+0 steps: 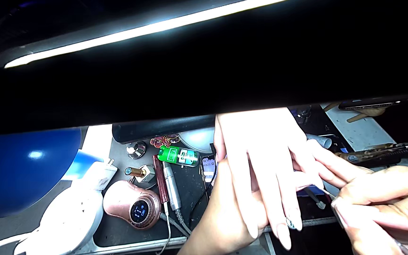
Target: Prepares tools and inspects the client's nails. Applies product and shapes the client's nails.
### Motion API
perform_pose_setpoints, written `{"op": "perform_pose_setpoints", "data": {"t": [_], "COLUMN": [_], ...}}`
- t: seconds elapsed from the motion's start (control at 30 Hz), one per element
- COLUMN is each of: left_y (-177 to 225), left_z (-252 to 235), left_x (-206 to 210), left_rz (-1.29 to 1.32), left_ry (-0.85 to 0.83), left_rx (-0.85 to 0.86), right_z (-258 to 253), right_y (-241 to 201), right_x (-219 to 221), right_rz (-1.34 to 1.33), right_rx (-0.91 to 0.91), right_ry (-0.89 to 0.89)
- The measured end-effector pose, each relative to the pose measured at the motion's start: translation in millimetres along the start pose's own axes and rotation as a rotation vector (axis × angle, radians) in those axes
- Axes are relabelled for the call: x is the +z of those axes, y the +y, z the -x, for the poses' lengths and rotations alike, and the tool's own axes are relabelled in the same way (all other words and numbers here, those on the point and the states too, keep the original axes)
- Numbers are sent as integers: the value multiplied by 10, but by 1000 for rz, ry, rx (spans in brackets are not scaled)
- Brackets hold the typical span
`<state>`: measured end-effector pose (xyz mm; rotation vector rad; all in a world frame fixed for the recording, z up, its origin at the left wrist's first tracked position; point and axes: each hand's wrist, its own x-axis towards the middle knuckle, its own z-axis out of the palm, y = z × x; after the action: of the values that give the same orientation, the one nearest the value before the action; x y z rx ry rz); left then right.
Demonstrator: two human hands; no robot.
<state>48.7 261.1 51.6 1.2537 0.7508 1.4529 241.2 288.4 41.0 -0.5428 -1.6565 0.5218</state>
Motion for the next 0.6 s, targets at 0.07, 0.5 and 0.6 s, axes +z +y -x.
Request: {"op": "perform_pose_setpoints", "data": {"t": [0.07,0.5,0.6], "left_y": [2,-9,-24], "left_z": [-3,25,18], "left_x": [-5,-32,-32], "left_rz": [-13,-3,3], "left_ry": [9,-4,-8], "left_rx": [42,57,75], "right_z": [-8,-12,-23], "right_y": [-3,4,1], "right_x": [-6,-11,-4], "right_rz": [-4,-29,-56], "right_rx": [1,19,20], "right_ry": [-8,-8,-4]}}
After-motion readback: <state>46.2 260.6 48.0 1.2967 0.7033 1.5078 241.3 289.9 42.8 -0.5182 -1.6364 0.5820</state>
